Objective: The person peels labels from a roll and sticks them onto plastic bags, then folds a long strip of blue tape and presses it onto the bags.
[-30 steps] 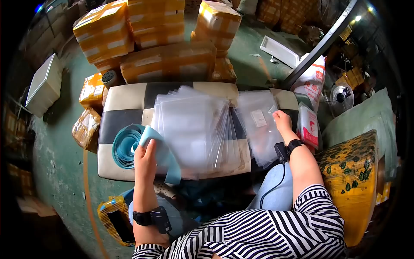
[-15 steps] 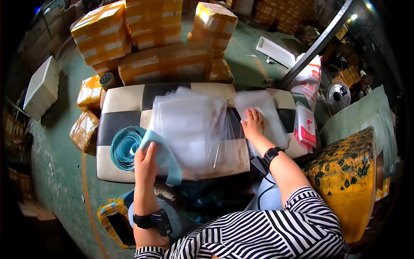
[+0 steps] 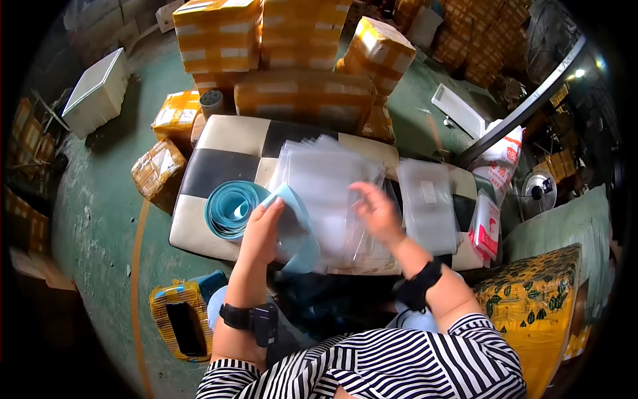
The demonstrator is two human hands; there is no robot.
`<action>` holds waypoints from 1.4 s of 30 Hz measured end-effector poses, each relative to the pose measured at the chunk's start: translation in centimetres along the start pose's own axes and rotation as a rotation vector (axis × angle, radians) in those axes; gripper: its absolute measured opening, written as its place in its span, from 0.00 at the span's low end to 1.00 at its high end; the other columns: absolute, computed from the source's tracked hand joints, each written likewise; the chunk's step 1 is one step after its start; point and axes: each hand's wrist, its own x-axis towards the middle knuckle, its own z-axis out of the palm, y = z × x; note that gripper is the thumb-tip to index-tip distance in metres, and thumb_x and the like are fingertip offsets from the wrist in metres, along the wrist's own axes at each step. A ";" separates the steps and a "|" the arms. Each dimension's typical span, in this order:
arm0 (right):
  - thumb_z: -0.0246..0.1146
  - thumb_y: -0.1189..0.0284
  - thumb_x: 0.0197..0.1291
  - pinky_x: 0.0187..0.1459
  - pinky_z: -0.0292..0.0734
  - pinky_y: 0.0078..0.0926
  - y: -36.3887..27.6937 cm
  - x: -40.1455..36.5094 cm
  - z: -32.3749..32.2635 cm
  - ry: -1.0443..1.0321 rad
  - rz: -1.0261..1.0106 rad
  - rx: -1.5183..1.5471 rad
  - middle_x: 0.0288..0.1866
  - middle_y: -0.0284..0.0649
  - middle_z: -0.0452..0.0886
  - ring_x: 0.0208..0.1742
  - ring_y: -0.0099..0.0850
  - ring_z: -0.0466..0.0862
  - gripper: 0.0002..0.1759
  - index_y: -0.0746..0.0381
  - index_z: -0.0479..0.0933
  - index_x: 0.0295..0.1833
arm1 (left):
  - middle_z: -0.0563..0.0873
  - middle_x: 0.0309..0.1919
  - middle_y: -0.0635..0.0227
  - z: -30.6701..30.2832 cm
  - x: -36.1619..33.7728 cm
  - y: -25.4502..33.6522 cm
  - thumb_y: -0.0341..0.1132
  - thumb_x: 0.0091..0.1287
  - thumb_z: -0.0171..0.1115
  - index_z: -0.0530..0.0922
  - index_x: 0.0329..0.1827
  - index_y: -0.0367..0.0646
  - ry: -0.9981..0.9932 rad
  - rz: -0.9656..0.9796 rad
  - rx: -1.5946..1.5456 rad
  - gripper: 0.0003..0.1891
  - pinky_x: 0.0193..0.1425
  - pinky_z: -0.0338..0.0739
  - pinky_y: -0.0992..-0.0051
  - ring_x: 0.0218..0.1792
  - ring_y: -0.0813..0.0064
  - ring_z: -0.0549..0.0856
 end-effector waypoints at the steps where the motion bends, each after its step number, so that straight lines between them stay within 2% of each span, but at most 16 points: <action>1: 0.60 0.75 0.52 0.53 0.67 0.27 -2.6 -0.8 2.3 -0.063 -0.101 -0.051 0.49 0.44 0.73 0.52 0.36 0.73 0.18 0.62 0.70 0.51 | 0.80 0.34 0.67 0.1 0.1 0.0 0.36 0.63 0.53 0.73 0.42 0.39 -0.009 -0.006 -0.035 0.10 0.36 0.77 0.76 0.34 0.75 0.81; 2: 0.60 0.76 0.51 0.54 0.67 0.27 -4.3 -1.3 4.2 -0.130 -0.204 -0.101 0.49 0.42 0.73 0.52 0.34 0.73 0.18 0.62 0.70 0.50 | 0.80 0.35 0.66 0.0 -0.1 0.1 0.36 0.63 0.53 0.73 0.43 0.38 -0.014 -0.008 -0.071 0.11 0.38 0.76 0.76 0.35 0.75 0.80; 7: 0.60 0.78 0.51 0.58 0.63 0.27 -4.7 -1.4 8.2 -0.260 -0.078 0.115 0.54 0.39 0.69 0.57 0.30 0.68 0.24 0.61 0.67 0.56 | 0.80 0.34 0.66 -1.0 -0.5 0.3 0.37 0.64 0.52 0.74 0.43 0.36 0.037 0.077 -0.116 0.12 0.38 0.73 0.78 0.35 0.77 0.79; 9: 0.58 0.81 0.51 0.59 0.61 0.26 -4.0 -1.2 8.2 -0.250 0.023 0.336 0.57 0.39 0.67 0.59 0.30 0.67 0.29 0.60 0.62 0.60 | 0.81 0.31 0.70 -1.2 -0.6 0.0 0.35 0.63 0.53 0.76 0.42 0.37 -0.046 0.130 0.122 0.11 0.33 0.74 0.80 0.30 0.80 0.79; 11: 0.57 0.84 0.49 0.60 0.61 0.27 -5.7 -1.1 7.3 -0.224 0.227 0.676 0.59 0.40 0.65 0.60 0.30 0.66 0.34 0.59 0.57 0.64 | 0.81 0.26 0.67 -0.2 -1.8 0.2 0.35 0.62 0.56 0.75 0.42 0.36 -0.265 0.211 0.704 0.11 0.33 0.72 0.80 0.28 0.82 0.77; 13: 0.54 0.88 0.47 0.60 0.62 0.27 -5.9 -1.3 5.7 -0.285 0.337 0.798 0.59 0.42 0.66 0.59 0.32 0.67 0.40 0.57 0.50 0.67 | 0.80 0.23 0.61 1.1 -2.9 0.1 0.35 0.60 0.59 0.75 0.40 0.33 -0.408 0.310 0.939 0.12 0.33 0.72 0.77 0.27 0.81 0.76; 15: 0.53 0.89 0.46 0.59 0.63 0.27 -5.3 -2.6 4.6 -0.293 0.361 0.785 0.58 0.43 0.67 0.58 0.32 0.69 0.40 0.58 0.50 0.67 | 0.79 0.26 0.50 0.7 -2.0 -1.5 0.35 0.57 0.61 0.75 0.37 0.34 -0.529 0.460 1.094 0.12 0.35 0.73 0.70 0.27 0.65 0.80; 18: 0.57 0.84 0.50 0.52 0.67 0.22 -4.3 -5.0 3.2 -0.321 0.423 0.551 0.45 0.37 0.74 0.48 0.27 0.73 0.24 0.62 0.66 0.55 | 0.79 0.28 0.46 0.9 -2.4 -2.1 0.39 0.56 0.61 0.76 0.36 0.35 -0.665 0.422 1.244 0.14 0.35 0.73 0.65 0.33 0.49 0.79; 21: 0.59 0.80 0.51 0.39 0.68 0.17 -3.3 -7.5 3.1 -0.184 0.500 0.304 0.32 0.30 0.75 0.35 0.19 0.73 0.07 0.63 0.75 0.38 | 0.78 0.26 0.46 1.3 -3.0 -3.1 0.42 0.53 0.63 0.75 0.33 0.36 -0.725 0.322 1.428 0.16 0.34 0.72 0.64 0.31 0.49 0.78; 23: 0.60 0.78 0.52 0.33 0.67 0.16 -3.1 -8.7 2.8 -0.082 0.348 0.203 0.27 0.27 0.73 0.30 0.17 0.71 0.04 0.62 0.74 0.35 | 0.79 0.28 0.49 1.5 -3.1 -3.2 0.40 0.51 0.63 0.76 0.34 0.38 -0.724 0.408 1.461 0.15 0.35 0.72 0.66 0.33 0.50 0.78; 24: 0.61 0.77 0.52 0.33 0.67 0.15 -4.5 -8.7 2.4 -0.031 0.384 0.180 0.27 0.28 0.74 0.30 0.17 0.71 0.04 0.62 0.74 0.35 | 0.81 0.35 0.54 1.0 -2.5 -3.8 0.39 0.49 0.65 0.76 0.39 0.42 -0.715 0.583 1.505 0.16 0.45 0.71 0.66 0.41 0.57 0.79; 25: 0.62 0.77 0.52 0.33 0.68 0.16 -5.0 -8.8 2.1 0.033 0.314 0.218 0.26 0.28 0.74 0.30 0.17 0.71 0.05 0.63 0.74 0.35 | 0.79 0.44 0.65 0.8 -2.5 -4.0 0.38 0.48 0.64 0.75 0.46 0.50 -0.626 0.584 1.643 0.19 0.61 0.59 0.55 0.54 0.67 0.73; 28: 0.62 0.76 0.52 0.36 0.69 0.17 -5.8 -9.0 0.9 0.128 0.191 0.162 0.27 0.30 0.75 0.32 0.17 0.73 0.06 0.63 0.73 0.36 | 0.75 0.52 0.73 0.6 -1.0 -3.5 0.30 0.47 0.61 0.75 0.48 0.53 -0.339 0.770 1.831 0.21 0.64 0.54 0.53 0.61 0.70 0.66; 30: 0.63 0.76 0.52 0.37 0.70 0.18 -6.4 -9.1 0.3 0.179 0.129 0.191 0.29 0.32 0.76 0.33 0.19 0.74 0.07 0.63 0.73 0.36 | 0.73 0.54 0.71 0.4 -0.1 -2.0 0.27 0.46 0.59 0.74 0.50 0.53 -0.197 0.891 1.779 0.24 0.65 0.53 0.55 0.62 0.67 0.65; 34: 0.61 0.80 0.51 0.41 0.70 0.20 -9.3 -9.1 0.0 0.086 -0.372 0.033 0.36 0.39 0.75 0.38 0.27 0.76 0.06 0.61 0.72 0.35 | 0.71 0.56 0.66 -0.3 2.1 3.6 0.23 0.44 0.56 0.72 0.53 0.54 0.011 1.064 1.622 0.29 0.65 0.54 0.58 0.62 0.63 0.64; 42: 0.61 0.76 0.52 0.42 0.72 0.24 -11.8 -9.7 -2.0 0.138 -0.504 0.076 0.36 0.43 0.77 0.39 0.35 0.78 0.04 0.62 0.74 0.34 | 0.70 0.52 0.66 0.8 0.9 10.9 0.21 0.37 0.57 0.68 0.52 0.50 0.398 1.395 1.748 0.32 0.64 0.52 0.59 0.59 0.61 0.65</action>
